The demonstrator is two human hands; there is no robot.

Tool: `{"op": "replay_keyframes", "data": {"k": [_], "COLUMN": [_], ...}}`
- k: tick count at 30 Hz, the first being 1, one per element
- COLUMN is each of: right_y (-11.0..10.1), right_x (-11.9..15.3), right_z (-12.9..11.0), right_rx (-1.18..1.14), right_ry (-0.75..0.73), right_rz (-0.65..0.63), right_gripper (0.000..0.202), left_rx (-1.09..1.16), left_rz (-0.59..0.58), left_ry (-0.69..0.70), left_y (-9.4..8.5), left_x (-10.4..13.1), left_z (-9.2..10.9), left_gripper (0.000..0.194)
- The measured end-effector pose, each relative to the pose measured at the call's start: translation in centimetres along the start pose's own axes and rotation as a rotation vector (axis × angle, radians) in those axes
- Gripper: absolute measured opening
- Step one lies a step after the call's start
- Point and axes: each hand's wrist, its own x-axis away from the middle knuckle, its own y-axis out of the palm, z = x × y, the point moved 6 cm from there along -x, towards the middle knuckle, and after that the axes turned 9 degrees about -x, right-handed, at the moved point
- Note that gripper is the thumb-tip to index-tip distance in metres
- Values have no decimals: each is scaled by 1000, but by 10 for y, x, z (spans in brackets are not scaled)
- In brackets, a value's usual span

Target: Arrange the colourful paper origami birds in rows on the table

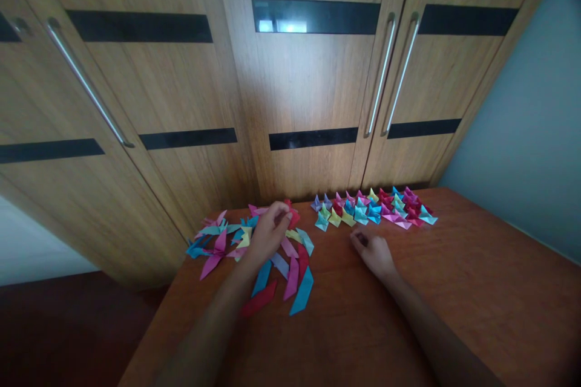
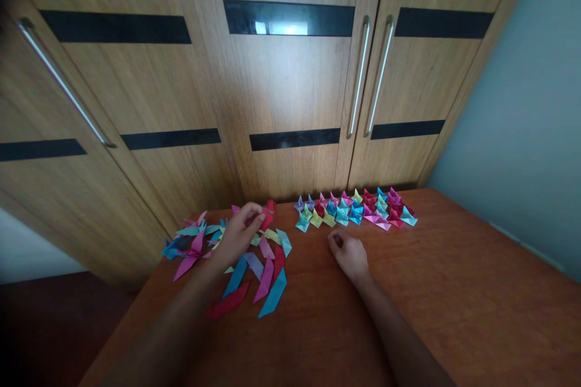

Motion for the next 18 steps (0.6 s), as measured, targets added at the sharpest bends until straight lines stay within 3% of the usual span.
{"op": "replay_keyframes", "data": {"k": [3, 7, 10, 15, 18], "right_y": [2, 28, 46, 40, 30], "right_x": [8, 28, 42, 38, 30], "right_z": [-14, -33, -48, -48, -38], "right_rx": [-158, -457, -536, -384, -330], "right_ry": [-44, 52, 48, -58, -62], "right_rz": [-48, -291, -442, -386, -321], "right_gripper": [29, 38, 36, 24, 23], "left_rx": [194, 109, -13, -126, -110], "left_rz": [-93, -222, -253, -259, -364], "left_ry": [-59, -116, -97, -10, 102], "left_y": [23, 61, 76, 71, 77], "left_x": [26, 57, 68, 76, 81], "left_z": [6, 14, 20, 31, 43], "left_gripper": [13, 10, 14, 21, 42]}}
